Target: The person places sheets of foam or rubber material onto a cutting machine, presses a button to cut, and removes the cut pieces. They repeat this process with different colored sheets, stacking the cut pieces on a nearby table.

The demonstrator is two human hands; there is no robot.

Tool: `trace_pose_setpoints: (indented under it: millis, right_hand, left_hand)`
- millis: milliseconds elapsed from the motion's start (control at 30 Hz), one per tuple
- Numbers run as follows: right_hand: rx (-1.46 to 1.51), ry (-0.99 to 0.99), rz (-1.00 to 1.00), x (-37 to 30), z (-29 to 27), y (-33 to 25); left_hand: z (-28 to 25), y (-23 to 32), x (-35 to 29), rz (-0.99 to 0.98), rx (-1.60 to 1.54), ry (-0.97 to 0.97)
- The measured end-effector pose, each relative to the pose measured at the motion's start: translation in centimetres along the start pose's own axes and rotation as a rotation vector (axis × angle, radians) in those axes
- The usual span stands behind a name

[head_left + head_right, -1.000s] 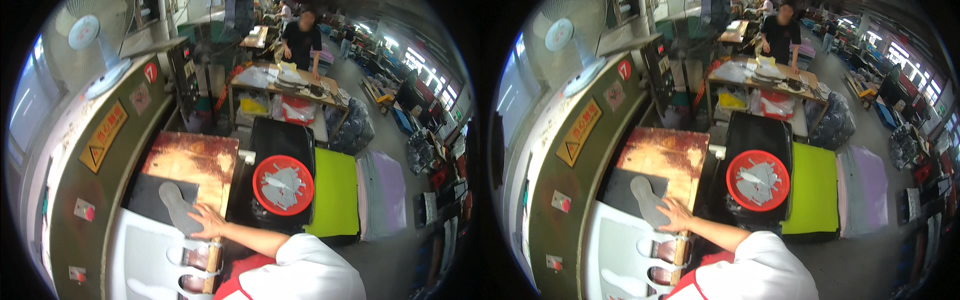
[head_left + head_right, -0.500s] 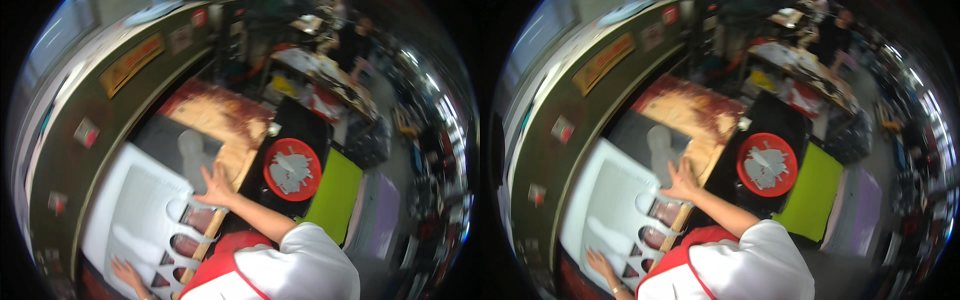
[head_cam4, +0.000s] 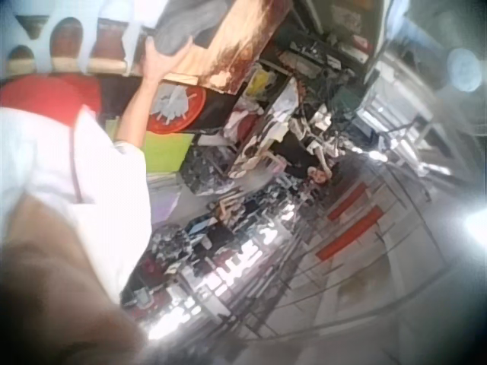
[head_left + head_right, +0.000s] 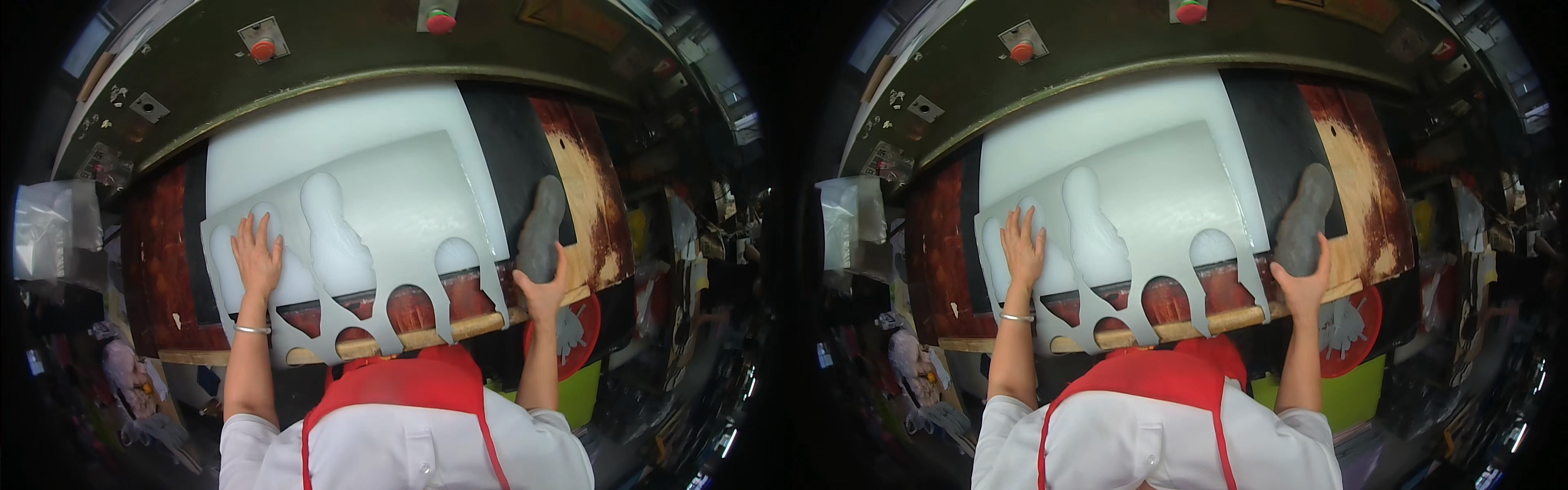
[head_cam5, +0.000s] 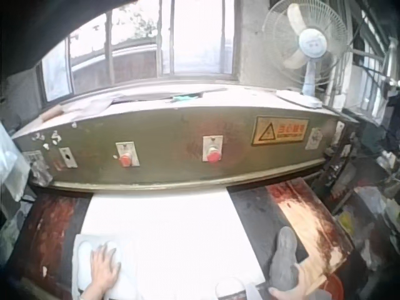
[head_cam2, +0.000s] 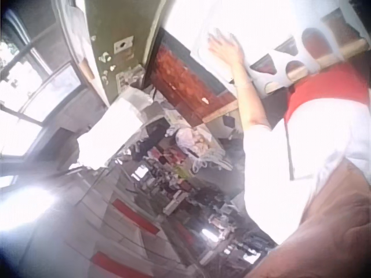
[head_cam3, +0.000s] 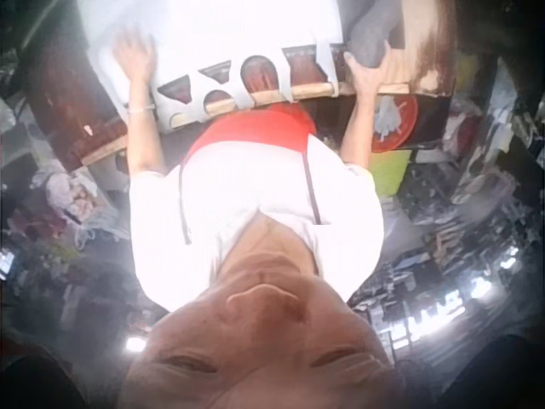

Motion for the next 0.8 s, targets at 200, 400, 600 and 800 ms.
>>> trace_pose_setpoints:
  millis: [200, 400, 600, 800]
  right_hand:
    - [0.246, -0.116, -0.085, -3.1, 1.9, -5.9]
    - [0.463, -0.359, -0.014, -4.6, 11.3, -11.1]
    - [-0.206, -0.134, -0.265, -6.5, 18.3, -11.4]
    - [-0.320, -0.028, -0.378, -8.3, 19.4, -10.6]
  left_hand:
    - [-0.2, 0.0, 0.1, -0.008, -0.002, -0.007]
    - [-0.4, 0.0, 0.2, -0.014, -0.018, 0.004]
    - [-0.6, -0.2, 0.4, -0.035, -0.097, 0.005]
    - [-0.6, -0.2, 0.8, -0.068, -0.119, -0.029]
Point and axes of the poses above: each hand's wrist, its own x-axis towards the middle knuckle, its own z-axis out of the palm, y = z × x, the point moved 6 cm from there along x, towards the middle knuckle, and after that the axes turned 8 degrees about y, right-handed, at the moved point
